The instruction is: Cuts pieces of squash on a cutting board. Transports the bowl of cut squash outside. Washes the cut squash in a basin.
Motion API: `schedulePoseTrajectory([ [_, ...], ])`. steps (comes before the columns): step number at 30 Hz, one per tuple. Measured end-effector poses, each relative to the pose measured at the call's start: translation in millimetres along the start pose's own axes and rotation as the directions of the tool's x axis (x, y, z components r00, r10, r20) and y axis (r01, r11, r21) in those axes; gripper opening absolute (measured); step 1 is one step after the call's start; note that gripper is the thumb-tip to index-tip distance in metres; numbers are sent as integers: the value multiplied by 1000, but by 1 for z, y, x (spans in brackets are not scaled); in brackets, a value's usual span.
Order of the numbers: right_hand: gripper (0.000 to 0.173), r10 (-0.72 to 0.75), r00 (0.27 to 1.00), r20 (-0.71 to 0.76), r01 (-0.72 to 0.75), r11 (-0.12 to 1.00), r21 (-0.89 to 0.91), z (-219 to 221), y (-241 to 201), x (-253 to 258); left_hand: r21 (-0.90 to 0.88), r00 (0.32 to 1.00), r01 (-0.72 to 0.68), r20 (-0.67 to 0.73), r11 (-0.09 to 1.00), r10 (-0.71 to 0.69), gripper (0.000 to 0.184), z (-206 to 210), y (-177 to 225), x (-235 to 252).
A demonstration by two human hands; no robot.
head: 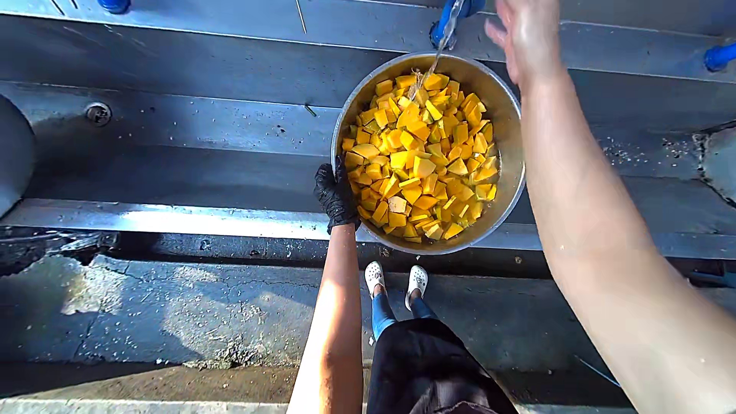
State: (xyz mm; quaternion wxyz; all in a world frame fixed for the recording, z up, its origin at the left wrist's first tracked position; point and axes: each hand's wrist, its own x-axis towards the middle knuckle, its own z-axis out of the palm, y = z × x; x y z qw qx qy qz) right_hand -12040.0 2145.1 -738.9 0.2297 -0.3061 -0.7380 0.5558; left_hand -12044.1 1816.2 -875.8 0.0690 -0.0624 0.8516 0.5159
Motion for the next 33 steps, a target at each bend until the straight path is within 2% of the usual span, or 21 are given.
schedulePoseTrajectory([
  [1,55,-12,1000,5,12,960,-280,-18,17,-15,1,1000,-3,3,1000,3,37,1,0,2],
  [2,56,13,1000,3,-10,854,-520,-34,34,-34,1,1000,-9,3,1000,9,37,1,-1,3],
  [3,60,72,997,-5,-58,753,-656,-46,50,-50,6,1000,-17,0,1000,17,38,1,-2,4],
  [5,62,207,978,-30,-162,658,-735,-60,76,-74,16,999,-47,-5,999,47,37,0,-1,4],
  [7,54,242,970,-27,-181,639,-748,-64,91,-82,42,996,-85,-8,996,85,37,-1,1,4],
  [9,45,207,978,-22,-155,652,-742,-66,97,-81,86,996,-89,5,992,89,38,-3,6,4],
  [14,38,173,981,-86,-184,702,-688,-63,106,-99,111,998,-53,47,992,48,40,-11,2,-10],
  [17,37,200,976,-83,-205,727,-655,-67,127,-130,243,996,-22,91,970,0,48,-23,-13,-24],
  [19,35,231,969,-90,-234,731,-641,-67,134,-146,260,997,-18,83,966,-3,45,-32,-22,-36],
  [22,36,245,964,-100,-254,754,-605,-67,132,-171,236,996,-42,83,971,23,39,-50,-36,-59],
  [24,38,233,968,-92,-242,773,-586,-67,128,-181,205,995,-49,92,978,31,42,-62,-41,-76],
  [26,38,236,970,-66,-230,782,-579,-66,129,-188,168,997,-5,76,986,-8,39,-72,-43,-88],
  [30,37,281,960,-18,-237,772,-590,-59,130,-194,127,994,104,22,986,-108,20,-90,-24,-116],
  [33,36,271,962,-2,-220,777,-590,-57,129,-198,-32,990,138,29,990,-137,16,-99,-15,-138],
])
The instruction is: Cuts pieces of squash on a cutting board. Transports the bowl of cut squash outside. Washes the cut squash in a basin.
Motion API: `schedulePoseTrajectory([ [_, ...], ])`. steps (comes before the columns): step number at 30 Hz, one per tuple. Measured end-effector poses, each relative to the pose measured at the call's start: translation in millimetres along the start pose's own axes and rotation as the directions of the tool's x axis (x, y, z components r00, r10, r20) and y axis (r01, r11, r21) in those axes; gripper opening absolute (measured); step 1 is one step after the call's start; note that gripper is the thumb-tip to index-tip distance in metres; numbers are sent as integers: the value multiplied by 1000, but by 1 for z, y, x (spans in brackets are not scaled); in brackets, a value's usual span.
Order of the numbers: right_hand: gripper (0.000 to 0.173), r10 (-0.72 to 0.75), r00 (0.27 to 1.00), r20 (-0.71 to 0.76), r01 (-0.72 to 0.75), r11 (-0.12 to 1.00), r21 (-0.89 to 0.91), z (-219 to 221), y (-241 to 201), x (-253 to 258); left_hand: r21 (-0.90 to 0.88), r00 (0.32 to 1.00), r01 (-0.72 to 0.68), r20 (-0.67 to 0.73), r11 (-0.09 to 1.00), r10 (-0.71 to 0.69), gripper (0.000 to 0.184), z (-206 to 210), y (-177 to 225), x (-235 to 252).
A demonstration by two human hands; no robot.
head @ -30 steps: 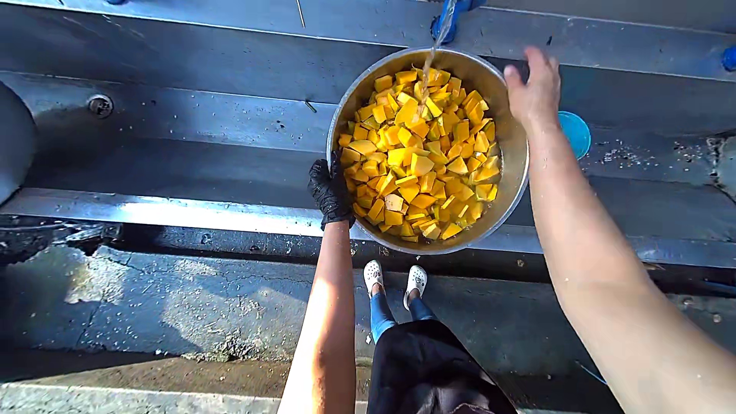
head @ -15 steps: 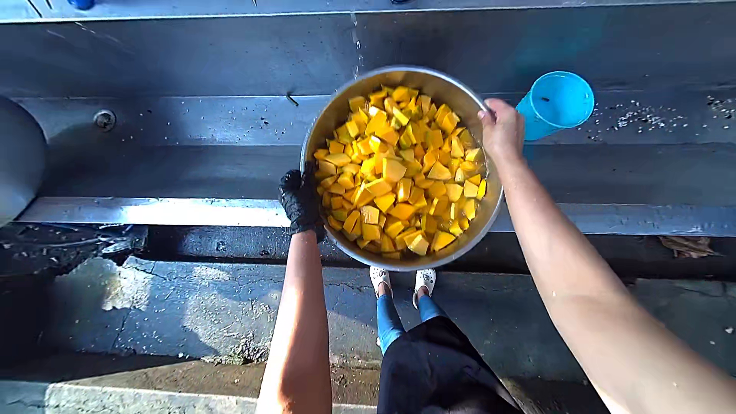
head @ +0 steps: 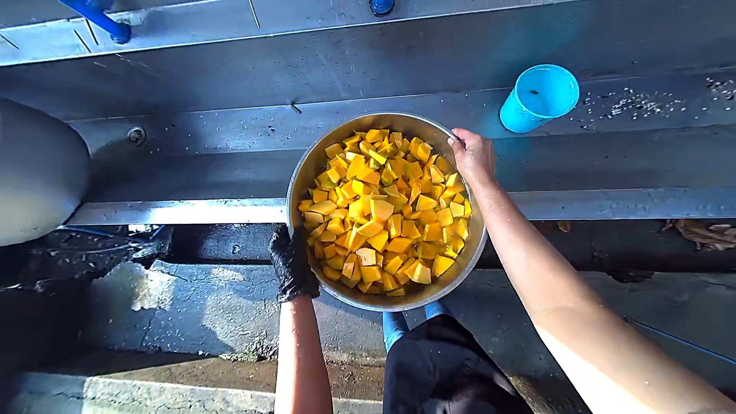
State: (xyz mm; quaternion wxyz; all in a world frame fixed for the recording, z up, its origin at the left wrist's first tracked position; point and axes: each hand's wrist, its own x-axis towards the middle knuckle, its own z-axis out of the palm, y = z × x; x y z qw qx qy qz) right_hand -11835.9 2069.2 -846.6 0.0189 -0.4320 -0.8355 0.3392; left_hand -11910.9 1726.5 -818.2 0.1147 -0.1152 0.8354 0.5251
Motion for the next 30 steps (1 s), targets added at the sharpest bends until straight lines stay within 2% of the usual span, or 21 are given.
schedulePoseTrajectory([
  [4,35,-75,997,-8,74,996,-55,2,6,0,-106,997,67,-23,992,-70,32,-3,6,-19],
  [8,34,-139,989,-53,129,978,-162,8,8,-1,-103,998,36,-48,994,-42,32,-4,6,-31],
  [12,33,-254,953,-166,217,952,-215,14,15,-4,-156,998,2,-61,988,-11,32,-4,2,-38],
  [14,35,-390,877,-281,348,918,-189,18,20,-2,-169,997,-11,-73,986,-2,33,-2,4,-42],
  [16,36,-534,757,-376,511,843,-170,27,26,-2,-175,998,-4,-67,985,-8,34,-2,5,-46],
  [18,37,-619,722,-309,619,778,-111,31,26,-7,-182,997,-3,-75,983,-11,32,-1,6,-49],
  [22,40,-716,675,-177,728,686,-2,37,32,-3,-209,996,9,-83,978,-27,31,2,11,-56],
  [27,43,-686,728,-23,684,722,103,30,32,7,-217,994,1,-107,976,-25,28,6,8,-62],
  [30,45,-699,715,-16,693,706,147,36,43,11,-211,993,-11,-114,977,-13,34,9,5,-69],
])
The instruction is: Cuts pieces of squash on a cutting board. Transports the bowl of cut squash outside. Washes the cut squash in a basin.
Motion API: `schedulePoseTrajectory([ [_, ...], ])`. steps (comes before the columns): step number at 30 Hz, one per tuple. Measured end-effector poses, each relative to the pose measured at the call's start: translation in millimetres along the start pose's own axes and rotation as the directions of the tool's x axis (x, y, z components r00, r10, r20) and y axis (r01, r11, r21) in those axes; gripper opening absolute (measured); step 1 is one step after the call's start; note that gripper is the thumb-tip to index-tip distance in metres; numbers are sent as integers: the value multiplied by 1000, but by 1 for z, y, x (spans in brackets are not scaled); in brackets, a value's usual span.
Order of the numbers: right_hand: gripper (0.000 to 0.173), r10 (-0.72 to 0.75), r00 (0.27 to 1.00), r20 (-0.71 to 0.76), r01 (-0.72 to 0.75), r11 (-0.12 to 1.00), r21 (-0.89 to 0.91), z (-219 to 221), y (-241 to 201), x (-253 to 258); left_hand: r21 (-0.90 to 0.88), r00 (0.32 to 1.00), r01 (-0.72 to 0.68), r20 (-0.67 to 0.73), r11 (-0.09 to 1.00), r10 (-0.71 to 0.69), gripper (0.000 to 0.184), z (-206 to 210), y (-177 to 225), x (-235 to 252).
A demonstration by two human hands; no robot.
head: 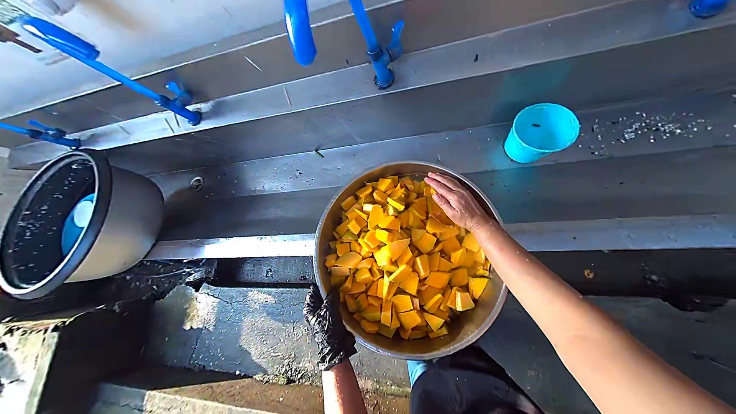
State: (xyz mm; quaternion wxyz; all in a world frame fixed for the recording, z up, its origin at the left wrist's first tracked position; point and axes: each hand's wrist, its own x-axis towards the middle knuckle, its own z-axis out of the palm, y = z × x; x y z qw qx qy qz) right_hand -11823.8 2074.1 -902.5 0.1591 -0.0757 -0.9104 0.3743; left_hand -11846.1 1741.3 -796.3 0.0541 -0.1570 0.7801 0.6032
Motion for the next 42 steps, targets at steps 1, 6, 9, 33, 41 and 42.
schedulePoseTrajectory([
  [1,46,-10,1000,-6,10,1000,13,0,3,-1,2,1000,-7,3,1000,7,35,1,1,-2],
  [6,49,-32,999,-12,33,991,129,-2,9,5,54,998,-62,7,997,61,33,4,14,-14],
  [9,48,-51,999,19,48,989,139,0,11,7,60,997,-76,7,995,75,31,7,26,-24],
  [33,52,-21,999,44,6,945,326,-3,21,13,148,987,-158,13,976,158,23,22,62,-39],
  [41,55,-4,997,76,-24,932,361,-9,20,14,161,982,-189,19,969,188,20,29,73,-47],
  [42,55,-6,997,75,-22,931,365,-9,20,14,167,982,-188,22,968,187,20,29,74,-48],
])
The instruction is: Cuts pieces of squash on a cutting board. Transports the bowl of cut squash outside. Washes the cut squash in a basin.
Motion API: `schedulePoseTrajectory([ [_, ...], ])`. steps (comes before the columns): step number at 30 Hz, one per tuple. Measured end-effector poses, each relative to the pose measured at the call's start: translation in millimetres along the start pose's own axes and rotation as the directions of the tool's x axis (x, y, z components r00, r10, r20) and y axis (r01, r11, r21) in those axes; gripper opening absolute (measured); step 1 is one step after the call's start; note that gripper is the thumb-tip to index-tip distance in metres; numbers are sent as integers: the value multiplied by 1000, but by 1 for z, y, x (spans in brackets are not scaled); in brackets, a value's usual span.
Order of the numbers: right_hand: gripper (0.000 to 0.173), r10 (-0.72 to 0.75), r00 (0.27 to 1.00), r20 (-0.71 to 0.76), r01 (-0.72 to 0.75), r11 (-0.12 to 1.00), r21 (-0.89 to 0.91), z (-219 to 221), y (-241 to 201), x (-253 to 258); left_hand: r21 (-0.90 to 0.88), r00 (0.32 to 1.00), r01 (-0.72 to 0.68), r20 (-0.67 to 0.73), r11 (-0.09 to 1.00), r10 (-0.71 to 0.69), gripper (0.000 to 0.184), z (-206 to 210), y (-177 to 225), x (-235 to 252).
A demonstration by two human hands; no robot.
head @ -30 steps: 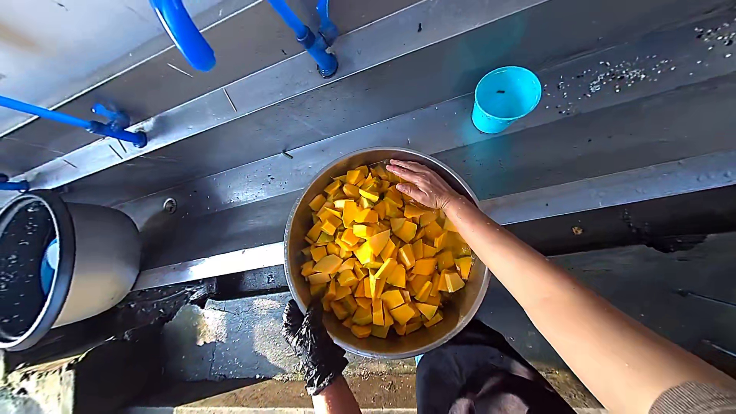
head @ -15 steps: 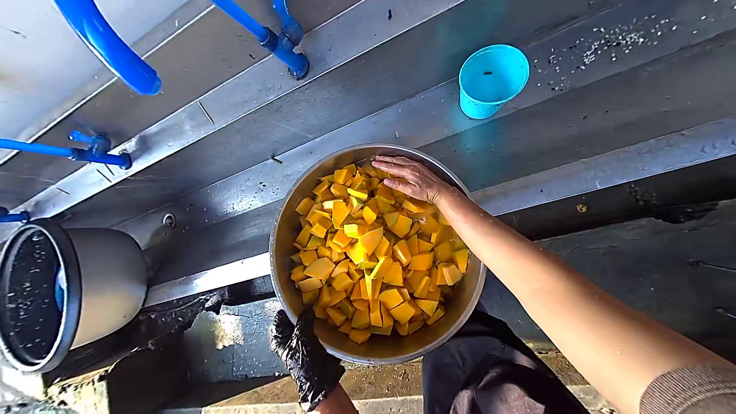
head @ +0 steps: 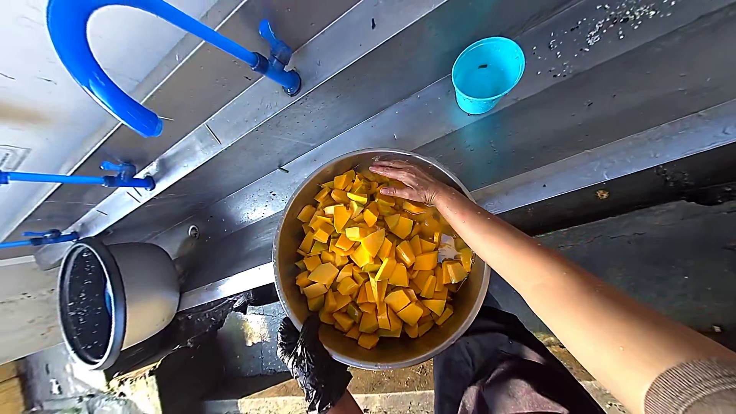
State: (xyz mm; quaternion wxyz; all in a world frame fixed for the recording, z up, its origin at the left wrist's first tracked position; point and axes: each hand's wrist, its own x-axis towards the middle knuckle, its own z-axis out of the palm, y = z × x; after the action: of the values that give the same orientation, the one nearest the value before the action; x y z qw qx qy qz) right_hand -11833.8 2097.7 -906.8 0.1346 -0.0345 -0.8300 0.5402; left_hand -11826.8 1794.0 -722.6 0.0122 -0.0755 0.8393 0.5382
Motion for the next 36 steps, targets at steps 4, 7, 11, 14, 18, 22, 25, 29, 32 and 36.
schedulePoseTrajectory([
  [4,57,-28,999,-34,29,1000,11,3,4,0,-5,1000,8,5,1000,-7,21,1,5,-2],
  [7,56,-43,998,-50,44,999,20,3,5,0,17,1000,-2,-6,1000,2,22,2,9,-4],
  [11,57,-18,999,-41,19,999,35,0,6,0,0,1000,-4,6,1000,4,23,2,11,-4],
  [14,58,-17,999,-44,20,998,60,-2,7,-1,2,1000,-22,11,1000,22,23,1,11,-3],
  [18,57,-1,999,-40,4,997,71,-4,5,-1,1,999,-32,19,1000,32,23,5,20,-5],
  [22,56,-6,999,-36,9,996,84,-5,6,1,3,999,-29,33,1000,29,22,6,24,-5],
  [25,55,1,1000,-17,1,994,107,-6,6,2,-7,998,-43,55,999,43,20,5,24,-5],
  [29,55,21,1000,-2,-21,993,119,-8,7,2,18,999,-34,35,999,33,20,7,26,-5],
  [32,54,12,999,-37,-6,990,140,-7,7,1,9,998,-62,24,998,61,20,8,26,-5],
  [36,54,10,999,-38,-5,992,129,-10,3,1,181,971,238,-71,954,-229,21,37,89,-20],
])
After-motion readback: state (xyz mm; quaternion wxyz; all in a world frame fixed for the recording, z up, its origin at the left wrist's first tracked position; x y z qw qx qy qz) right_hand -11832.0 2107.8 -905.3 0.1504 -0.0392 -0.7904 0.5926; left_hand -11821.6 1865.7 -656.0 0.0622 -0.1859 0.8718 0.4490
